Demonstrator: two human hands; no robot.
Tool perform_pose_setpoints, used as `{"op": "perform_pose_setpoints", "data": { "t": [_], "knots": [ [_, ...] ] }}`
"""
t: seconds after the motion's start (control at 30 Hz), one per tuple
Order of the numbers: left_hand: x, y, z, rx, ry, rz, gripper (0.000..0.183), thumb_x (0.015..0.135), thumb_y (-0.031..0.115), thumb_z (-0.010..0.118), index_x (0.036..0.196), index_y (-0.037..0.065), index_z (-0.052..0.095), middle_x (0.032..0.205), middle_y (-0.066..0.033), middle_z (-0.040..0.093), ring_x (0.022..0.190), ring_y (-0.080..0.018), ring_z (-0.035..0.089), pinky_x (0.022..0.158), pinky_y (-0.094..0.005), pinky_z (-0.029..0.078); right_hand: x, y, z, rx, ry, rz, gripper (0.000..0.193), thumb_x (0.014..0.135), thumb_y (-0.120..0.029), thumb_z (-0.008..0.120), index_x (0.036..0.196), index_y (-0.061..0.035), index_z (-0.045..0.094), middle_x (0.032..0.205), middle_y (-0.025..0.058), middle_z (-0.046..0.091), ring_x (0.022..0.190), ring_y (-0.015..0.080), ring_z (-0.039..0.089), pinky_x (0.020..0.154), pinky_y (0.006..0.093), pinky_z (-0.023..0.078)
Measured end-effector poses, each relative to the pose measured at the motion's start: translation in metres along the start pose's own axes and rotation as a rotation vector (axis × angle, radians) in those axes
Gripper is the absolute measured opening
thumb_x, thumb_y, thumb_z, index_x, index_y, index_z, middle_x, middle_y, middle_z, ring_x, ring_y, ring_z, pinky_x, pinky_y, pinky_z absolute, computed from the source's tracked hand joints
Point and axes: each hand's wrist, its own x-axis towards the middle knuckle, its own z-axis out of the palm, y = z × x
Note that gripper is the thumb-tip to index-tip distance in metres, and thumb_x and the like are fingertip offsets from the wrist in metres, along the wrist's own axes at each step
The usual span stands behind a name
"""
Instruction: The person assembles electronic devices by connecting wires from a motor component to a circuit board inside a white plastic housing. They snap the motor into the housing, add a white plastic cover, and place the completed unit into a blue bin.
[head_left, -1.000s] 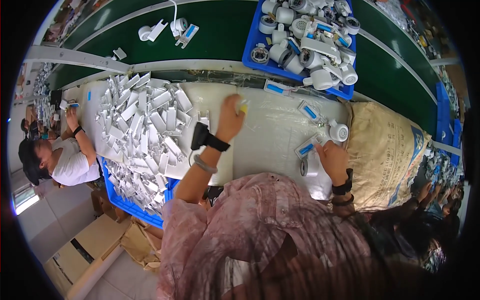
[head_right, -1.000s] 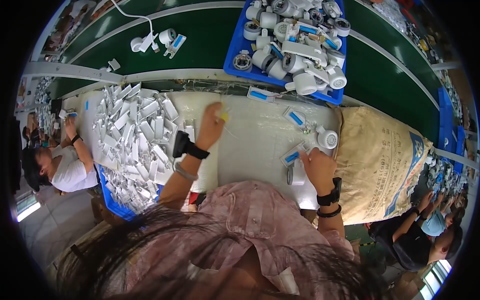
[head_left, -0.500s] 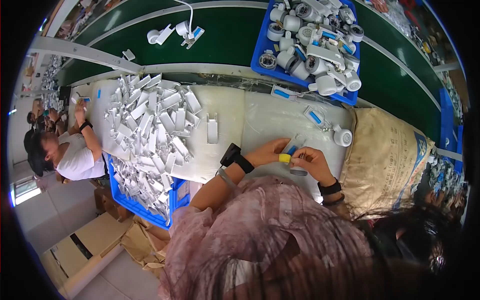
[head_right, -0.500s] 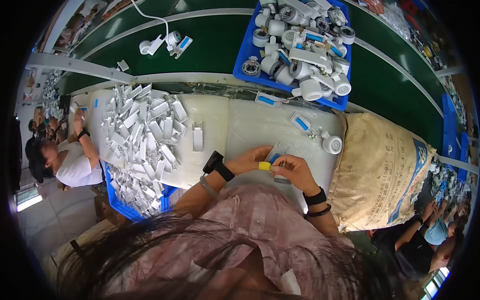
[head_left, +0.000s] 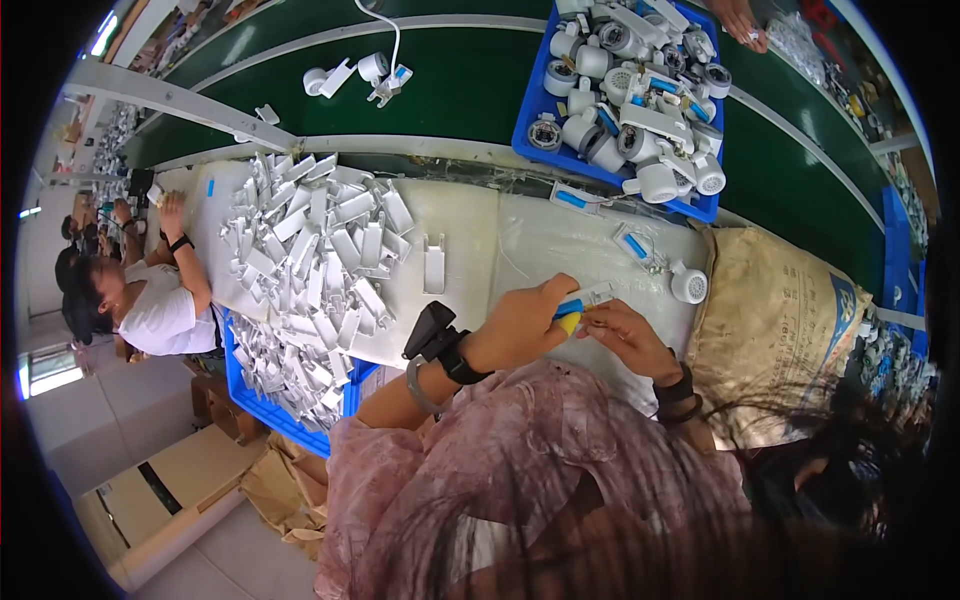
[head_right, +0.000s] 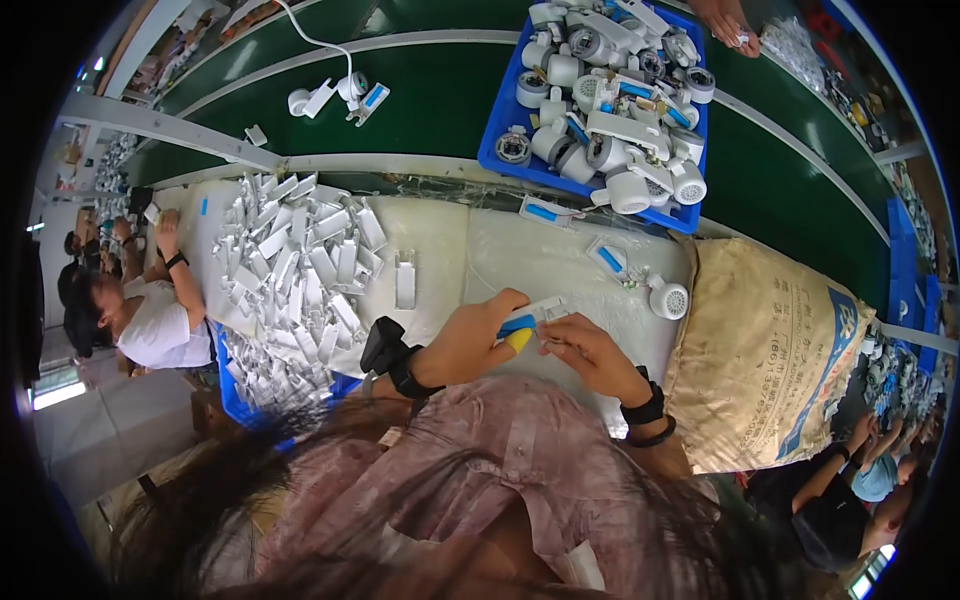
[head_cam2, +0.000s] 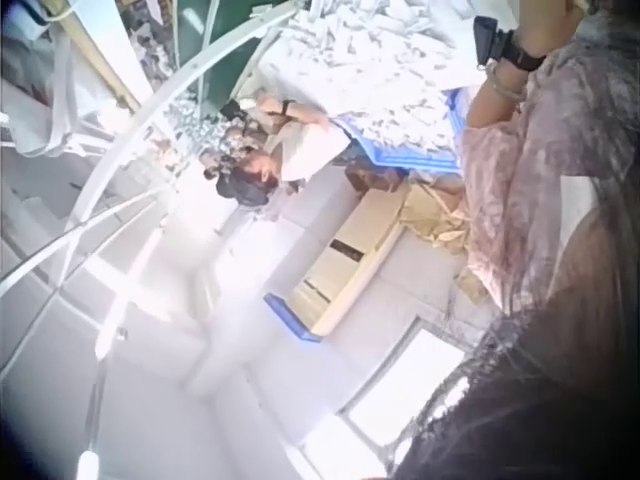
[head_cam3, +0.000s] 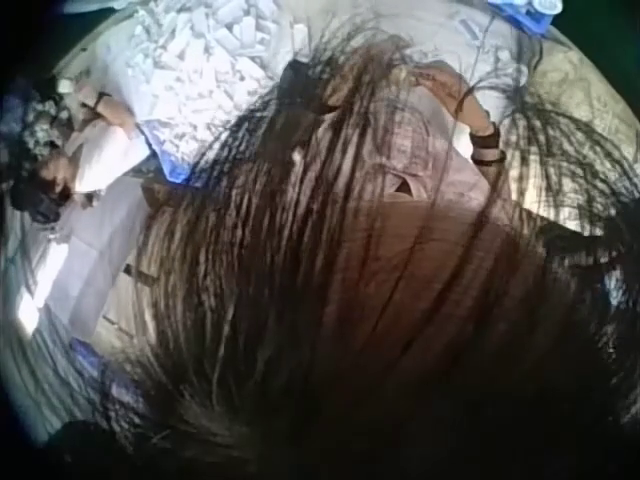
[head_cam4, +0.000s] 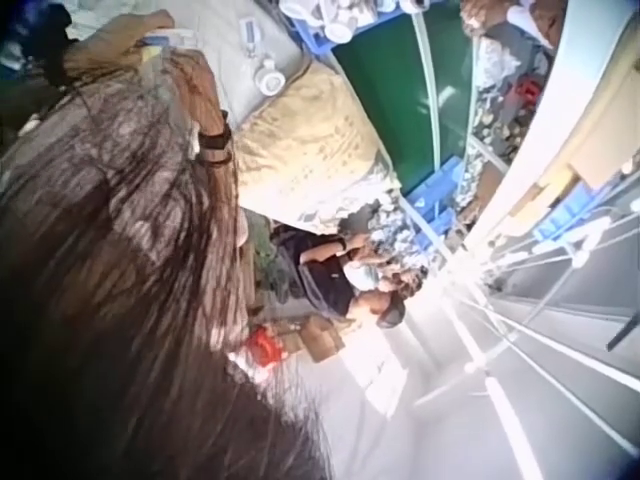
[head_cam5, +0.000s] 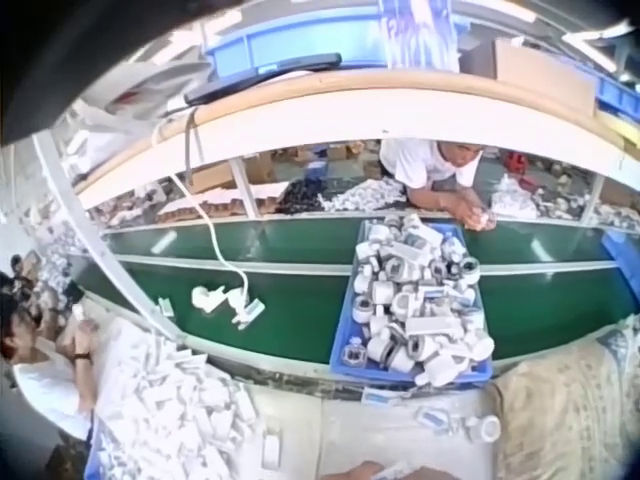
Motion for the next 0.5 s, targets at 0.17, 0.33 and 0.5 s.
{"op": "perform_pose_setpoints", "data": {
  "t": [0.17, 0.33, 0.5],
  "knots": [
    [-0.003, -0.005, -0.002, -0.036, 0.188, 0.167, 0.030, 0.081, 0.014, 0.065, 0.106, 0.003, 0.051, 0.085, -0.0176, 0.061, 0.078, -0.0369, 0.061, 0.066, -0.0408, 0.047, 0.003, 0.014, -0.006, -0.350, 0.012, -0.361, 0.023, 0.080, -0.002, 0.071, 0.102, -0.0032, 0.065, 0.087, 0.0079, 0.065, 0.093, 0.0208, 0.063, 0.087, 0.0395, 0.047],
    [-0.011, -0.006, 0.000, -0.131, -0.120, -0.051, 0.035, 0.084, 0.012, 0.061, 0.113, 0.002, 0.045, 0.086, -0.0204, 0.059, 0.078, -0.0365, 0.060, 0.068, -0.0409, 0.047, 0.000, 0.014, -0.002, -0.549, 0.189, -0.313, 0.016, 0.078, -0.005, 0.075, 0.075, -0.0036, 0.059, 0.062, 0.0046, 0.060, 0.069, 0.0141, 0.064, 0.076, 0.0304, 0.049],
    [-0.001, -0.009, 0.011, -0.762, -0.191, -0.244, 0.029, 0.091, 0.009, 0.049, 0.118, 0.002, 0.041, 0.086, -0.0100, 0.056, 0.066, -0.0153, 0.054, 0.059, -0.0304, 0.045, 0.001, -0.005, 0.023, -0.265, 0.454, 0.009, 0.014, 0.083, -0.002, 0.070, 0.090, -0.0029, 0.058, 0.066, 0.0020, 0.061, 0.063, 0.0060, 0.061, 0.055, 0.0187, 0.043]
  ]
}}
